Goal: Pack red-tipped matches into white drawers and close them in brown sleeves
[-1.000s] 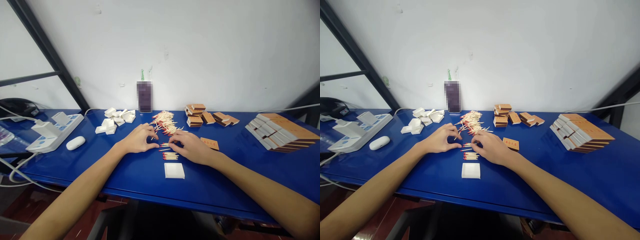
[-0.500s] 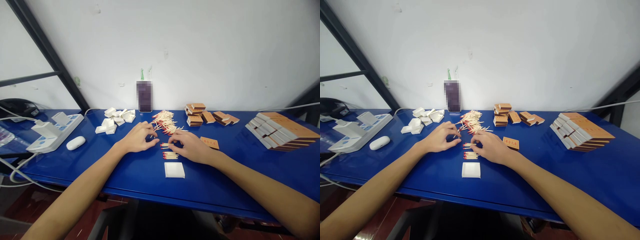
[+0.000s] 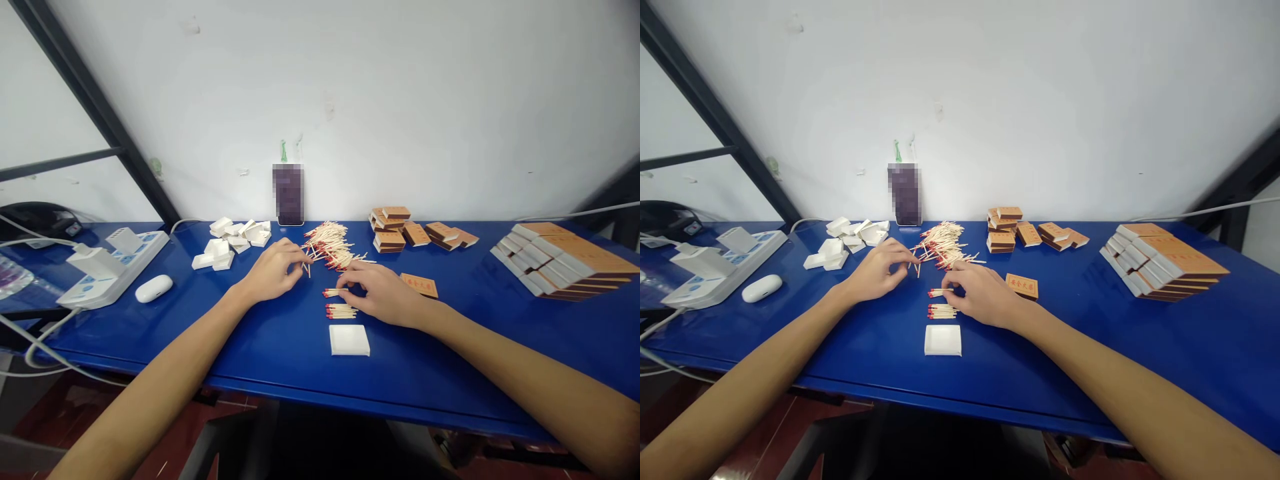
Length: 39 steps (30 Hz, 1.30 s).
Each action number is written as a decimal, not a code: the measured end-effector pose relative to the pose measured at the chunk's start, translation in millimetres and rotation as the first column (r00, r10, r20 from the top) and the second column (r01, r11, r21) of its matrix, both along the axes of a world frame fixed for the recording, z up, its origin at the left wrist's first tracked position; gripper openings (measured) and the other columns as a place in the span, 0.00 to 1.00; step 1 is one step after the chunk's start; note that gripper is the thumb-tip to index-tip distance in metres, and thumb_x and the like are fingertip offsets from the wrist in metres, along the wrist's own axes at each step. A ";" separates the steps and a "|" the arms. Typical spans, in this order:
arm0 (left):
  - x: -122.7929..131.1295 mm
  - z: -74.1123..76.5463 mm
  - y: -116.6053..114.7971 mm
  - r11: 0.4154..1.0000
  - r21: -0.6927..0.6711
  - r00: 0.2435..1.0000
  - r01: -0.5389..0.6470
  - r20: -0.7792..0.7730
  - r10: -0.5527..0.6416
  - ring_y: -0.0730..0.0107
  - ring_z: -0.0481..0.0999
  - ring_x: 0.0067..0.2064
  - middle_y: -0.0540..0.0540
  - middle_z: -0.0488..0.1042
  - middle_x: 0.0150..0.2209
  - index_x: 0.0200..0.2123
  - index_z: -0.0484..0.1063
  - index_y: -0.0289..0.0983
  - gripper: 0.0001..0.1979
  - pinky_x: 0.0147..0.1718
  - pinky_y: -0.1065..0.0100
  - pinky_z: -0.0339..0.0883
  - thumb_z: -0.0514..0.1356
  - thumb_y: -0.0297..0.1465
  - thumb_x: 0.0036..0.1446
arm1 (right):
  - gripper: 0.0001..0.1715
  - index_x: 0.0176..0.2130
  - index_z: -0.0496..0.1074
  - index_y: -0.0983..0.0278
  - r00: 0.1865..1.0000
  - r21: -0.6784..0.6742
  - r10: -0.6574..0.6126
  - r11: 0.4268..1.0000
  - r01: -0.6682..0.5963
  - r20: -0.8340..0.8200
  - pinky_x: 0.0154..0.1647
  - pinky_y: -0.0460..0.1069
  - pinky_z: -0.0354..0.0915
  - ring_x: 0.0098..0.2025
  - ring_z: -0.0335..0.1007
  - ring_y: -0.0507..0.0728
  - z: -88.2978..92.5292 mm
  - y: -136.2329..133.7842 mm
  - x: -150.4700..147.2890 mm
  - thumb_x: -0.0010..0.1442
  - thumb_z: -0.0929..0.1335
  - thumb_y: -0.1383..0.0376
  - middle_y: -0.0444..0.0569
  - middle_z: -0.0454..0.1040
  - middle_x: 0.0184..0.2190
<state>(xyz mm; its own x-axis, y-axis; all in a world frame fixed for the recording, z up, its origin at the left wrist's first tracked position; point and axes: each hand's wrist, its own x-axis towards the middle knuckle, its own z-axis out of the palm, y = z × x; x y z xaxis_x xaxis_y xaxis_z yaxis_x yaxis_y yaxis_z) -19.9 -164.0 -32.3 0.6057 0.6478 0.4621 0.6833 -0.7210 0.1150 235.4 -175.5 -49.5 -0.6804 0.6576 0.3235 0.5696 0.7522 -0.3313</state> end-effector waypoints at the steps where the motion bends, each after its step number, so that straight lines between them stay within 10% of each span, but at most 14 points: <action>1: -1.0 -1.1 1.1 1.000 -0.003 1.000 0.006 -0.006 -0.006 0.63 0.72 0.43 0.46 0.78 0.40 0.44 0.78 0.38 0.16 0.46 0.59 0.66 0.53 0.22 0.58 | 0.08 0.36 0.75 0.61 1.000 0.005 0.000 1.000 0.000 0.005 0.41 0.50 0.63 0.38 0.70 0.55 1.8 -1.1 0.6 0.63 0.65 0.65 0.48 0.74 0.35; 19: 13.6 -2.7 -7.1 0.999 -0.024 0.998 0.037 -0.051 -0.038 0.64 0.67 0.41 0.44 0.72 0.38 0.46 0.78 0.40 0.13 0.42 0.62 0.64 0.54 0.32 0.67 | 0.13 0.45 0.74 0.63 0.941 0.133 -0.268 0.960 0.245 0.205 0.34 0.50 0.62 0.36 0.70 0.57 3.7 7.8 9.0 0.66 0.62 0.67 0.51 0.72 0.40; 39: 27.3 -5.5 -9.7 0.995 -0.096 0.986 0.030 -0.160 -0.045 0.63 0.70 0.44 0.44 0.74 0.39 0.49 0.75 0.38 0.16 0.45 0.61 0.60 0.49 0.32 0.70 | 0.09 0.40 0.73 0.62 0.991 0.059 -0.108 0.993 0.103 0.076 0.42 0.51 0.64 0.39 0.70 0.56 -2.1 7.2 5.8 0.67 0.63 0.66 0.49 0.71 0.41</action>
